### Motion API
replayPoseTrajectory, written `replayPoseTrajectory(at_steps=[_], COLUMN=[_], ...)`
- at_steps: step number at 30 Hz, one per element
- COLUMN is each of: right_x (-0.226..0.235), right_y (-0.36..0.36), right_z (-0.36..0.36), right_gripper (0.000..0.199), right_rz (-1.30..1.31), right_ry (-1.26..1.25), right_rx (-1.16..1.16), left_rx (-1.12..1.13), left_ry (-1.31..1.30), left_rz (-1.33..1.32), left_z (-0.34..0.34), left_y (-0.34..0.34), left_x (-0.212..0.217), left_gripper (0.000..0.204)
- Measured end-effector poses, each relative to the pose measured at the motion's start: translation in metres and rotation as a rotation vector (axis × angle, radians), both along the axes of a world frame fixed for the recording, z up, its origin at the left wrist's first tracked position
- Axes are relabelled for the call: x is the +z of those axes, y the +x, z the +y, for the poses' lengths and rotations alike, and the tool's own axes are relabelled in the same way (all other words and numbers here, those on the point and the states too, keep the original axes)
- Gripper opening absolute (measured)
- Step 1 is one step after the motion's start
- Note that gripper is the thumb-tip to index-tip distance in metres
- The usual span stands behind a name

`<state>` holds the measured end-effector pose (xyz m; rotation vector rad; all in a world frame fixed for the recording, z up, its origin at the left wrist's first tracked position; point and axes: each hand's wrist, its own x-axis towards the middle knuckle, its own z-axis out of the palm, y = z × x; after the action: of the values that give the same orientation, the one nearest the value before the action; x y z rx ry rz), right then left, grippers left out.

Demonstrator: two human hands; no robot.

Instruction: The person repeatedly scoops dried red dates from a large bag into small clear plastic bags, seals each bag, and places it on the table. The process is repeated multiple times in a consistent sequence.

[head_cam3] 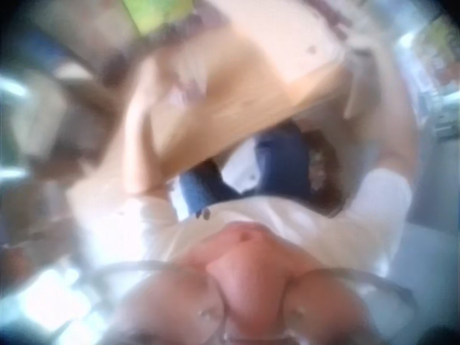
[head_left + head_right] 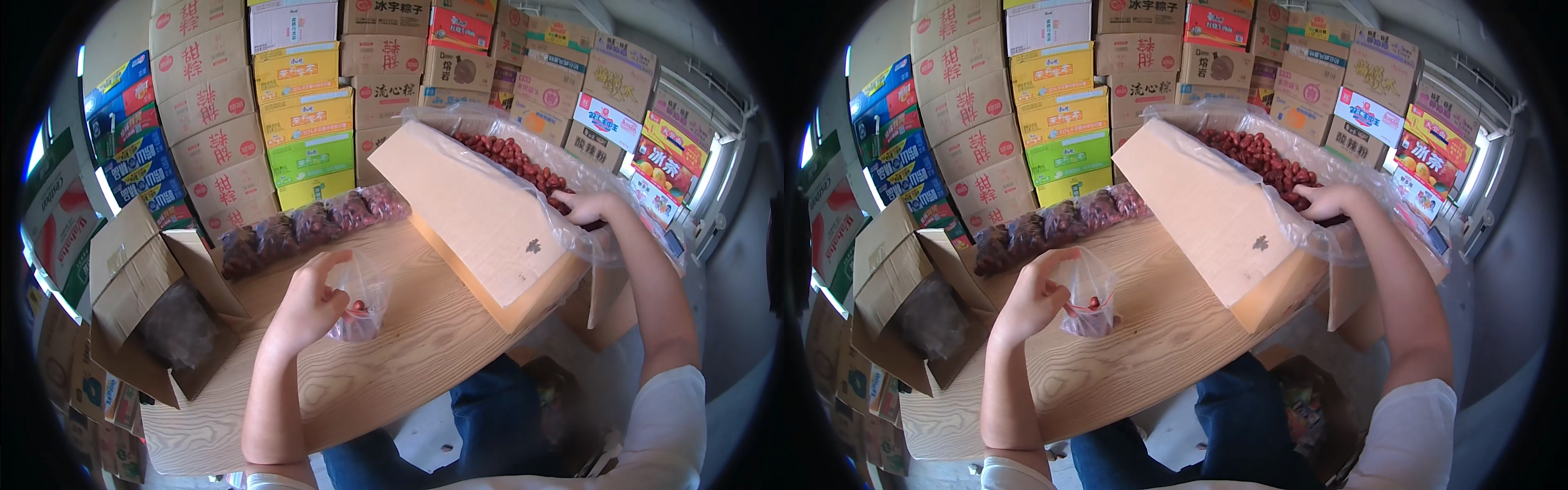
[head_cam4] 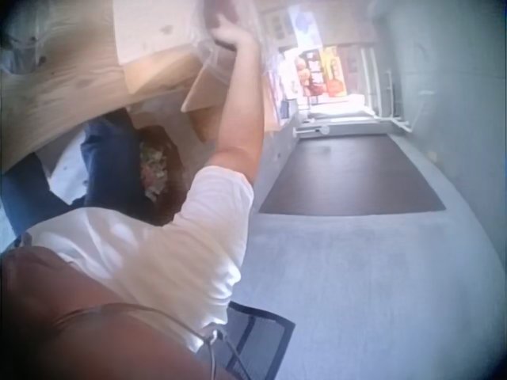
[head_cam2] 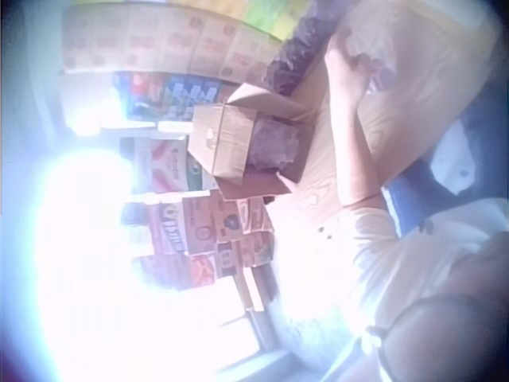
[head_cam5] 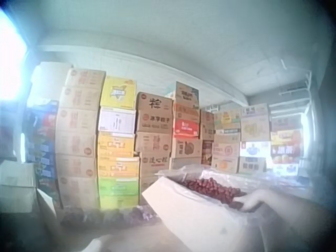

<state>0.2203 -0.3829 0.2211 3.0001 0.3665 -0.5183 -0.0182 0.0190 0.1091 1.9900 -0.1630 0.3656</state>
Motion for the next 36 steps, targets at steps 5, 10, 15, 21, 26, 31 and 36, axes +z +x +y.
replayPoseTrajectory(at_steps=[5,10,15,21,26,31,36], right_x=[0.002,-0.005,0.002,0.011,0.021,0.016,0.005], right_y=[0.009,0.020,0.016,0.010,-0.018,-0.024,-0.024], right_z=[-0.003,-0.017,-0.026,-0.023,0.014,0.016,0.006], right_gripper=[0.084,0.080,0.084,0.093,0.090,0.086,0.087], right_rz=[0.132,0.194,0.335,0.190,0.152,0.066,0.031], right_ry=[-0.093,0.004,0.250,-0.012,-0.189,-0.204,0.097], right_rx=[-0.052,-0.035,-0.032,0.234,0.145,0.119,0.134], left_rx=[0.004,0.013,0.031,0.041,0.049,0.044,0.041], left_ry=[0.021,0.027,0.020,0.039,0.064,0.045,0.042], left_rz=[0.009,0.012,0.004,-0.025,-0.031,-0.011,-0.003], left_z=[0.003,0.003,0.001,0.003,0.003,0.001,0.001], left_y=[-0.002,-0.003,-0.006,-0.004,-0.004,-0.004,-0.003], left_x=[0.001,0.003,0.007,0.005,0.003,0.005,0.003], left_gripper=[0.054,0.052,0.052,0.053,0.052,0.052,0.051])
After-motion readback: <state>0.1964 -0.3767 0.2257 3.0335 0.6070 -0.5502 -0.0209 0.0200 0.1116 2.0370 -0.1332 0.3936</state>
